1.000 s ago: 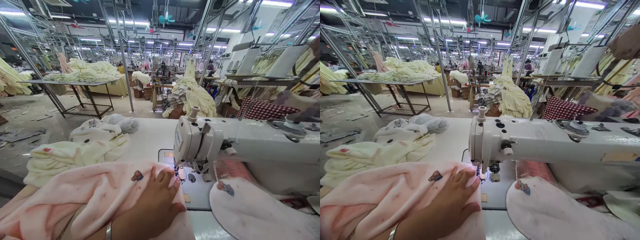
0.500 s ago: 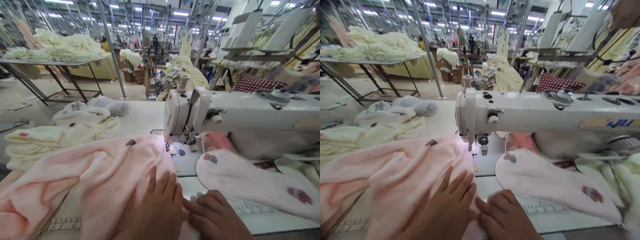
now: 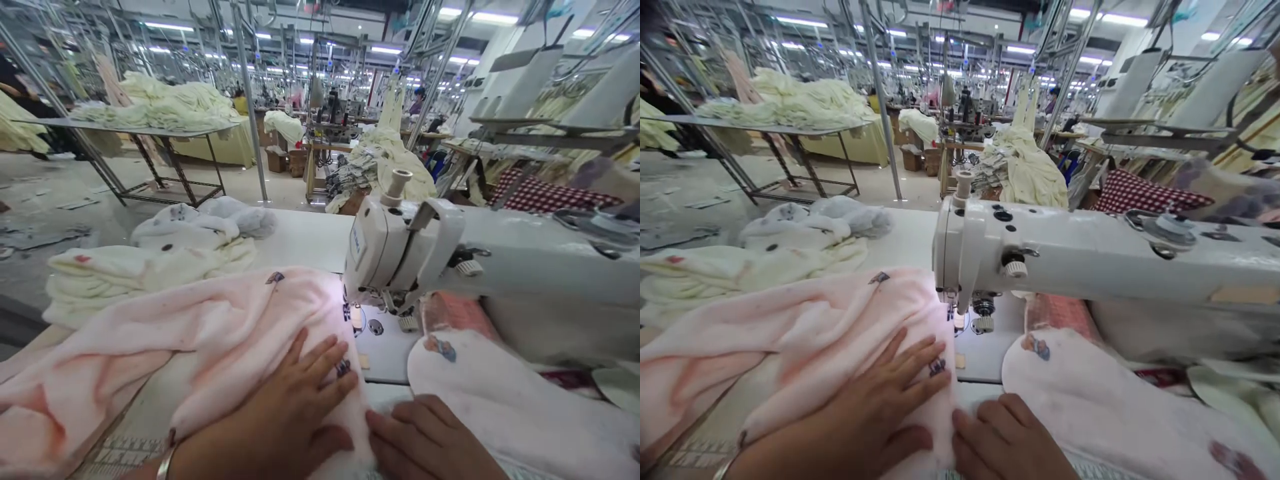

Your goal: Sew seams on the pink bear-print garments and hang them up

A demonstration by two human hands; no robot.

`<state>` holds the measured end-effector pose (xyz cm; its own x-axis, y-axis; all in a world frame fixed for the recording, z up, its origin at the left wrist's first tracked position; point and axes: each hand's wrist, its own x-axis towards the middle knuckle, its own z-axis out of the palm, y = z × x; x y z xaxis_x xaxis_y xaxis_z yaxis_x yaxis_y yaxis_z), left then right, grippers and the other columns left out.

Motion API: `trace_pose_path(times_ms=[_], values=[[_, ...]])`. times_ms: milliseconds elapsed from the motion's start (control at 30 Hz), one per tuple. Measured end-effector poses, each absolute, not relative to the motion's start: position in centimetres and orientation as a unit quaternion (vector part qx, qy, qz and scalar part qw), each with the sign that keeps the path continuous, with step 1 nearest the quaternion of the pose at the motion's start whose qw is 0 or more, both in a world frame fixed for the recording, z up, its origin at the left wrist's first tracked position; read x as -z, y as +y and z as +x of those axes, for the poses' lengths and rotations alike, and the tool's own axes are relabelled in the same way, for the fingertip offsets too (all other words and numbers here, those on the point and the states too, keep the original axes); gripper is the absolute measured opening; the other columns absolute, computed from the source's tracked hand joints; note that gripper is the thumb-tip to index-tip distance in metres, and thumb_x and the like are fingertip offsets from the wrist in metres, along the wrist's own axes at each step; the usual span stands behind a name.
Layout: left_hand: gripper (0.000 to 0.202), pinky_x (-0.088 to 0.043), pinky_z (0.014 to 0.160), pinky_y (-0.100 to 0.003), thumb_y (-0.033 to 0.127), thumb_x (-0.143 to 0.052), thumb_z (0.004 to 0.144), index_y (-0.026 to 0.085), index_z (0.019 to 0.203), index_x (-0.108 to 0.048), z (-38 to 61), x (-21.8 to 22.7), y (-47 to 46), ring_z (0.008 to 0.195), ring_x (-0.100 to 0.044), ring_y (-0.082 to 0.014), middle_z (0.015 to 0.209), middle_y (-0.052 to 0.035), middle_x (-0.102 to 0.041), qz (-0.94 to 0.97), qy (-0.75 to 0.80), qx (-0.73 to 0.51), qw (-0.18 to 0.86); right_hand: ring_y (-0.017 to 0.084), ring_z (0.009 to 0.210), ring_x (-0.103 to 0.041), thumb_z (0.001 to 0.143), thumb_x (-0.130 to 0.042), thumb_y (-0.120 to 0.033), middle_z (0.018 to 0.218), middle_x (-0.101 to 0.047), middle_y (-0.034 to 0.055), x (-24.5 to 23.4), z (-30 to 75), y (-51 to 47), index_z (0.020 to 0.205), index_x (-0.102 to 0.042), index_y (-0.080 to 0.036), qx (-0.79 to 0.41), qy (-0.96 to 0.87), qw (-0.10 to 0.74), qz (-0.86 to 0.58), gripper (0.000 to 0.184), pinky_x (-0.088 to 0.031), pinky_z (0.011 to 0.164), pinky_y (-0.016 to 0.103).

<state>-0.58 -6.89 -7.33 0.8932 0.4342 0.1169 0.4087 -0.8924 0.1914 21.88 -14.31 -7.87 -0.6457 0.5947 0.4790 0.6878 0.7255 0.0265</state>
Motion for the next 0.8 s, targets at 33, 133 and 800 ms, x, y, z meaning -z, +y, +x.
trace_pose_path(times_ms=[33,133,800], values=[[0.053,-0.024,0.105,-0.057,0.045,-0.05,0.088,0.023,0.134,-0.039,-0.6,7.0,-6.0,0.13,-0.034,-0.0315,0.143,-0.0137,-0.035,0.966,0.225,-0.076,0.104,0.015,0.072,-0.056,0.095,-0.036,-0.016,0.095,-0.071,-0.0027,8.2,21.7,-13.6,0.087,-0.064,-0.021,0.107,-0.895,0.241,-0.359,0.03,-0.038,0.067,0.032],[0.05,-0.021,0.107,-0.055,0.047,-0.05,0.087,0.023,0.131,-0.044,-0.7,6.5,-3.2,0.129,-0.035,-0.0314,0.14,-0.0134,-0.038,0.958,0.23,-0.092,0.142,0.016,0.075,-0.054,0.095,-0.036,-0.016,0.098,-0.07,0.0008,8.4,21.3,-11.4,0.089,-0.064,-0.019,0.092,-0.892,0.255,-0.36,0.029,-0.036,0.067,0.033],[0.055,-0.02,0.108,-0.052,0.047,-0.039,0.092,0.012,0.134,-0.04,0.9,6.8,2.4,0.133,-0.027,-0.0295,0.142,-0.0153,-0.037,0.949,0.295,-0.106,0.004,0.019,0.088,-0.06,0.091,-0.044,-0.019,0.095,-0.065,0.0077,6.2,20.6,-8.1,0.098,-0.061,-0.02,0.032,-0.868,0.251,-0.428,0.019,-0.049,0.075,0.033]])
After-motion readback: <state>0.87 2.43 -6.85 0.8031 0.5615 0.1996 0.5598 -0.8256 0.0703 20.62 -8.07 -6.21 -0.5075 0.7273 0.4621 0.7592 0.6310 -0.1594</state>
